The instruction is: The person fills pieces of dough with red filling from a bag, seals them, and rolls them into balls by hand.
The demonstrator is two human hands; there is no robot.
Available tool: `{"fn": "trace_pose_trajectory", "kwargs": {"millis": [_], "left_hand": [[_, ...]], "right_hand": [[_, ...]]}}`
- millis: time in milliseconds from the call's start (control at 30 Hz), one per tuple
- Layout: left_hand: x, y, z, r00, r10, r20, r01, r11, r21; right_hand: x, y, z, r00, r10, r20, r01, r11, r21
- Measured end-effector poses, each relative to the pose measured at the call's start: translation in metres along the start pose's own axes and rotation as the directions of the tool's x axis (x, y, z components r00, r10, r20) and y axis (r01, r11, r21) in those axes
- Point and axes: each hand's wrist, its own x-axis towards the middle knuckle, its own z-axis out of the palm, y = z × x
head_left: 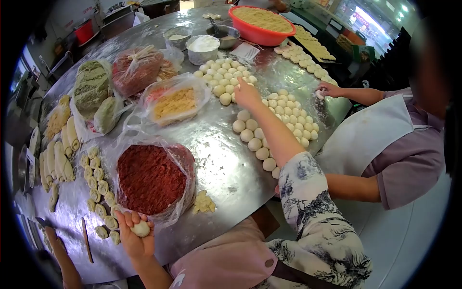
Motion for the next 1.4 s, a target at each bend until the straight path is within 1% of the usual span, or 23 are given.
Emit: {"fn": "trace_pose_trajectory", "kwargs": {"millis": [100, 133, 233, 333, 433, 533, 633, 733, 833, 933, 1033, 1200, 1333, 1400], "left_hand": [[-0.003, 0.003, -0.004, 1.0, 0.013, -0.016, -0.013, 1.0, -0.002], [-0.002, 0.004, -0.007, 1.0, 0.017, -0.023, -0.017, 1.0, -0.003], [-0.001, 0.005, -0.013, 0.999, 0.017, -0.042, -0.017, 1.0, -0.004], [0.0, 0.005, -0.015, 0.998, 0.006, -0.064, -0.007, 1.0, -0.02], [0.001, 0.005, -0.016, 1.0, 0.01, -0.029, -0.01, 1.0, -0.008], [0.0, 0.005, -0.016, 0.999, 0.003, -0.052, -0.003, 1.0, -0.007], [0.001, 0.004, -0.018, 0.999, -0.007, -0.038, 0.007, 1.0, -0.012], [0.001, 0.003, -0.018, 0.999, -0.012, -0.043, 0.012, 1.0, -0.014], [0.0, 0.002, -0.018, 0.999, -0.02, -0.045, 0.02, 1.0, -0.003], [0.0, 0.001, -0.015, 0.998, -0.019, -0.067, 0.019, 1.0, -0.001], [0.0, 0.0, -0.013, 0.998, -0.021, -0.061, 0.021, 1.0, 0.005], [-0.002, -0.001, -0.012, 0.998, -0.018, -0.052, 0.018, 1.0, -0.002], [-0.003, -0.001, -0.014, 0.999, -0.02, -0.05, 0.02, 1.0, 0.001], [-0.004, 0.0, -0.014, 0.998, -0.035, -0.05, 0.035, 0.999, 0.008]], "right_hand": [[0.001, -0.006, 0.025, 0.986, 0.045, 0.158, -0.026, 0.992, -0.12], [-0.005, -0.01, 0.029, 0.981, 0.053, 0.185, -0.019, 0.983, -0.181], [-0.014, -0.021, 0.027, 0.993, 0.101, 0.053, -0.096, 0.991, -0.095], [-0.011, -0.021, 0.029, 0.983, 0.148, 0.106, -0.125, 0.973, -0.193], [-0.014, -0.028, 0.023, 0.978, 0.18, 0.108, -0.158, 0.971, -0.181], [-0.014, -0.031, 0.017, 0.961, 0.241, 0.132, -0.215, 0.959, -0.184], [-0.014, -0.027, 0.021, 0.97, 0.195, 0.144, -0.154, 0.954, -0.256], [-0.014, -0.026, 0.022, 0.968, 0.23, 0.096, -0.205, 0.954, -0.218], [-0.016, -0.024, 0.021, 0.972, 0.186, 0.147, -0.147, 0.959, -0.242], [-0.017, -0.03, 0.012, 0.95, 0.218, 0.225, -0.168, 0.96, -0.222], [-0.017, -0.022, 0.022, 0.963, 0.213, 0.162, -0.184, 0.966, -0.179], [-0.018, -0.012, 0.033, 0.986, 0.14, 0.088, -0.123, 0.977, -0.173], [-0.02, -0.011, 0.032, 0.988, 0.141, 0.069, -0.129, 0.98, -0.151], [-0.022, -0.017, 0.028, 0.983, 0.156, 0.1, -0.14, 0.979, -0.15]]}}
